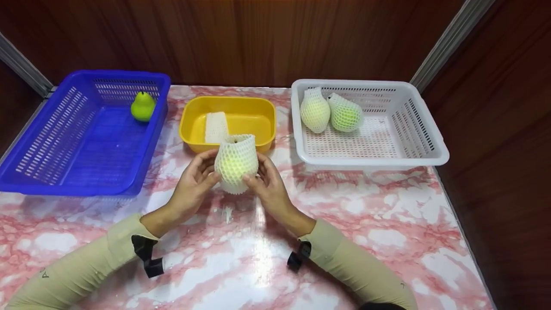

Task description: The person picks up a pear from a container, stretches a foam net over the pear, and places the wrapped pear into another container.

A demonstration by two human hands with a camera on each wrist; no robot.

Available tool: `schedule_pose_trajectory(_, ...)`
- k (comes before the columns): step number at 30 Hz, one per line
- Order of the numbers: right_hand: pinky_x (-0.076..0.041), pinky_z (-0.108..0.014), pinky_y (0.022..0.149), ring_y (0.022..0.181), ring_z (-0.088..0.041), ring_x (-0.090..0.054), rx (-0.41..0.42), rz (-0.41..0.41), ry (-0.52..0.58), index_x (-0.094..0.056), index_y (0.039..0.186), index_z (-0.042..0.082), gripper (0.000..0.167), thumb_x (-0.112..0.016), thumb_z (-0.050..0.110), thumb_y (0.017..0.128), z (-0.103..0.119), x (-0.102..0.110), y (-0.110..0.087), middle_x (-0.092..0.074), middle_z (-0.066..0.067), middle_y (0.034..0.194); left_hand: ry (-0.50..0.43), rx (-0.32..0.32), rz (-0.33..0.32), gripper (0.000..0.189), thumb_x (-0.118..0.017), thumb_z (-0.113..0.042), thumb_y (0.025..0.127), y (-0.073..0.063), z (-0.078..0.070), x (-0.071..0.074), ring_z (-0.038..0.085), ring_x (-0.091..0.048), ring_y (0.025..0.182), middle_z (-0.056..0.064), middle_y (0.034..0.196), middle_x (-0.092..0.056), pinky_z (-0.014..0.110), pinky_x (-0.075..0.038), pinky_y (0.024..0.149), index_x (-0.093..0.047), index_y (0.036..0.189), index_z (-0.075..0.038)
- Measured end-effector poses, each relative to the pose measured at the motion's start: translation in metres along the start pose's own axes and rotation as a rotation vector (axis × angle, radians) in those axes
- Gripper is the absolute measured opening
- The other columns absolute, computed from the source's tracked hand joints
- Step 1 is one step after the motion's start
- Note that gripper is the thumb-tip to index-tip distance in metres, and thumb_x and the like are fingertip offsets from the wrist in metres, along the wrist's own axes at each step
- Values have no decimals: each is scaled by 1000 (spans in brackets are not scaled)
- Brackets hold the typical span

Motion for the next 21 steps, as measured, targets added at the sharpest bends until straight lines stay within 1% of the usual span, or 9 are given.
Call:
schedule_pose_trajectory(2, -48, -31, 106, 126, -19, -54, -4, 32, -20, -28, 149, -15, 88, -74, 36, 94, -1, 0, -1, -50, -16, 141, 21, 12, 33, 102, -81, -51, 82, 0, 1, -1, 30, -50, 128, 24, 143, -46, 38, -47, 107, -34, 149, 10)
schedule_pose_trajectory(4, -49, -31, 105, 128, -19, -53, -15, 60, -30, -24, 151, -15, 102, -78, 45, 89, -2, 0, -1, -47, -20, 144, 45, 35, 62, 107, -80, -58, 78, 0, 1, -2, 30, -51, 129, 23, 145, -47, 38, -48, 106, -36, 150, 9)
schedule_pose_trajectory(5, -49, -31, 105, 128, -20, -54, -23, 70, -32, -23, 152, -14, 107, -80, 48, 86, -2, 0, -2, -46, -22, 144, 60, 48, 73, 108, -79, -61, 78, 0, 1, -2, 30, -51, 129, 22, 146, -48, 37, -49, 105, -37, 150, 8)
schedule_pose_trajectory(9, -49, -31, 105, 126, -21, -55, -61, 85, -37, -21, 154, -12, 112, -83, 48, 82, -3, 1, -1, -44, -27, 145, 109, 84, 94, 107, -77, -66, 75, -2, 1, -2, 28, -55, 123, 20, 141, -53, 35, -52, 98, -43, 148, 6)
schedule_pose_trajectory(11, -49, -32, 106, 126, -21, -55, -80, 92, -39, -20, 155, -11, 113, -84, 46, 81, -2, 2, -1, -42, -28, 146, 120, 80, 96, 106, -78, -64, 75, -2, 0, -1, 27, -56, 122, 20, 140, -54, 36, -52, 98, -44, 147, 6)
schedule_pose_trajectory(14, -48, -33, 108, 127, -21, -55, -84, 111, -60, -21, 155, -11, 111, -86, 40, 81, 0, 2, 0, -41, -28, 147, 128, 56, 98, 102, -80, -59, 76, -2, -1, 0, 27, -55, 122, 21, 139, -55, 39, -51, 98, -45, 145, 7)
schedule_pose_trajectory(16, -47, -32, 109, 127, -21, -54, -67, 133, -88, -22, 154, -11, 107, -86, 35, 82, 2, 3, 1, -42, -26, 147, 134, 37, 109, 96, -82, -52, 79, -1, -2, 1, 27, -55, 123, 20, 139, -55, 40, -51, 98, -45, 145, 7)
schedule_pose_trajectory(19, -45, -30, 109, 128, -20, -54, -26, 162, -146, -23, 152, -13, 99, -86, 24, 84, 4, 6, 3, -44, -23, 145, 159, 20, 122, 82, -84, -32, 84, -1, -4, 2, 28, -54, 124, 20, 140, -55, 37, -52, 97, -45, 145, 7)
schedule_pose_trajectory(21, -45, -31, 110, 128, -19, -53, -13, 173, -186, -23, 152, -12, 96, -85, 16, 84, 5, 9, 3, -44, -23, 145, 182, 8, 131, 75, -84, -18, 85, -1, -5, 2, 28, -54, 125, 18, 140, -54, 37, -52, 97, -45, 145, 7)
Point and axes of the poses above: each hand's wrist, its own y-axis towards the middle knuckle, its own x-axis out of the back of the hand, z = x × y, the point moved 1 cm from there along y, towards the middle knuckle
